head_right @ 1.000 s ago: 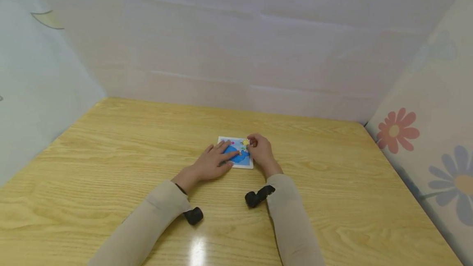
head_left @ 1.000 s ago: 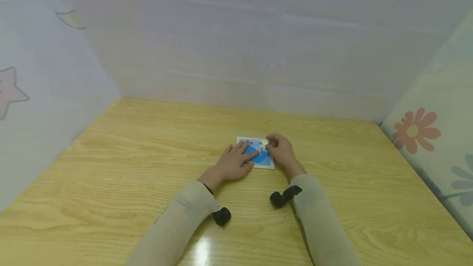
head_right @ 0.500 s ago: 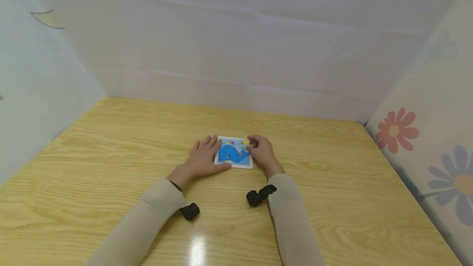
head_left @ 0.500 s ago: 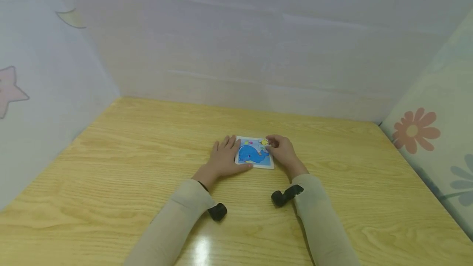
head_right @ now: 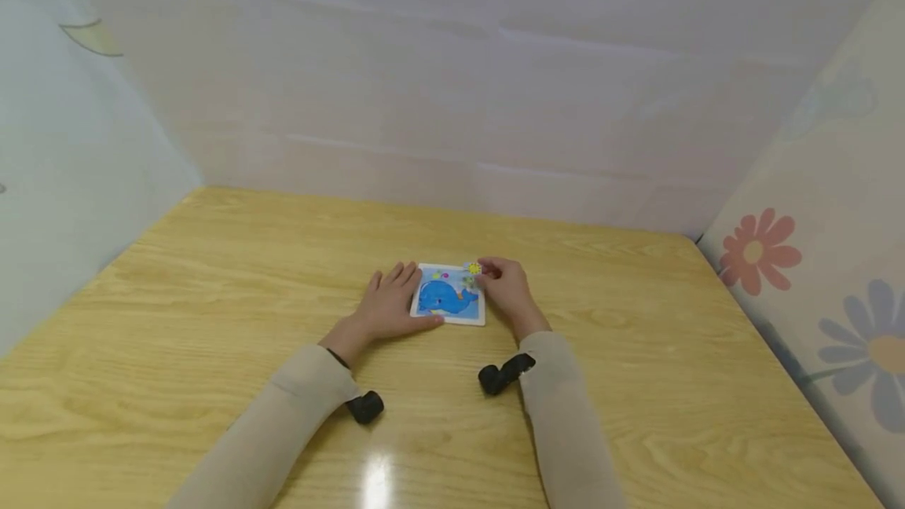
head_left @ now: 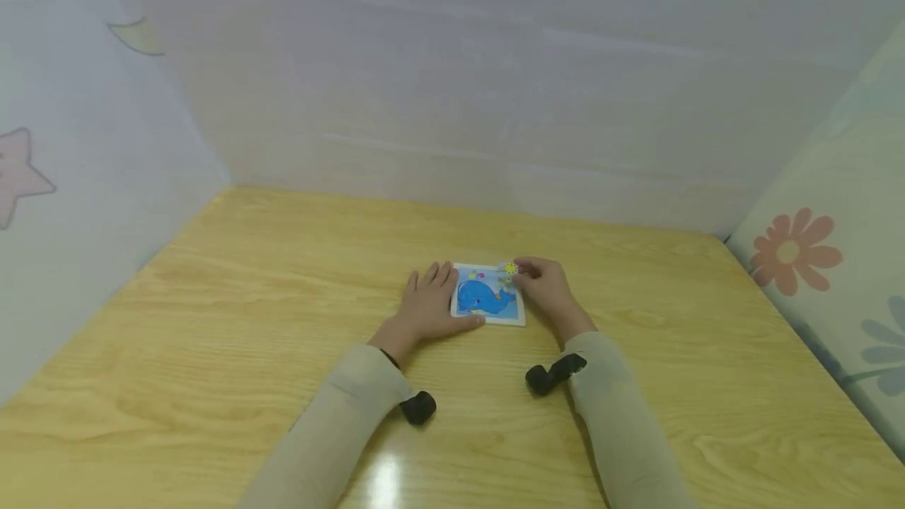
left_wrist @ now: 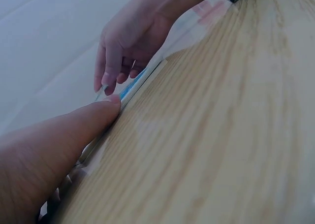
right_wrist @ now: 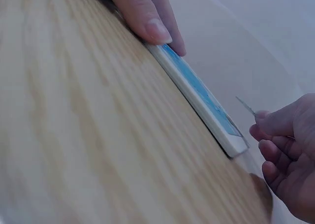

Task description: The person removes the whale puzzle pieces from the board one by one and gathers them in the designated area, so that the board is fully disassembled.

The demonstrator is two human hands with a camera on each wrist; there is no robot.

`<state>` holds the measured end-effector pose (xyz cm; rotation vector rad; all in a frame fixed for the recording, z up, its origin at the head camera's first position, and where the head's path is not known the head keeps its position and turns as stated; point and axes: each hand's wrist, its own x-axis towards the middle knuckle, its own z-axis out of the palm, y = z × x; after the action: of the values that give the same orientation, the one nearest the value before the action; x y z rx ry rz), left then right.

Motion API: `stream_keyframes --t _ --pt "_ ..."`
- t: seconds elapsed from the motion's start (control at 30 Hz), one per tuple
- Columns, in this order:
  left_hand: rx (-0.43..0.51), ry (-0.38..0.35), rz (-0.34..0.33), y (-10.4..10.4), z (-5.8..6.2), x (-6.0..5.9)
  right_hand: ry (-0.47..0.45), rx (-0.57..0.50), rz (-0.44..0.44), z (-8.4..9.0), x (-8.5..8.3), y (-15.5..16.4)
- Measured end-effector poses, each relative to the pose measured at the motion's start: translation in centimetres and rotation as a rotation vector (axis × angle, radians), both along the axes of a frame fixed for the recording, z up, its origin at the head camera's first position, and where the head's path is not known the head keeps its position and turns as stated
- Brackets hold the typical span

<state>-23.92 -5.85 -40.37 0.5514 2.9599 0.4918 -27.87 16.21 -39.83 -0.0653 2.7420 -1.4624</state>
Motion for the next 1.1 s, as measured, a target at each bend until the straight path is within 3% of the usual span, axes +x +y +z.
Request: stream_keyframes --t 0.13,0.23,0.6,1.1 --pt "0.003 0.009 0.005 0.0 -0.2 0.0 -0.041 -0.054 -0.03 0.6 0.0 0.9" --pt "0.004 0.018 0.009 -0.1 -0.1 0.0 -0.039 -0.103 -0.005 1.4 0.2 2.0" --pt "-0.003 0.015 0.029 -0.2 -0.1 0.1 0.012 -0.018 0.098 3.7 1.5 7.1" --pt "-0.011 0.012 0.052 -0.1 -0.3 0.1 -0.025 -0.001 0.039 3.3 3.2 13.9"
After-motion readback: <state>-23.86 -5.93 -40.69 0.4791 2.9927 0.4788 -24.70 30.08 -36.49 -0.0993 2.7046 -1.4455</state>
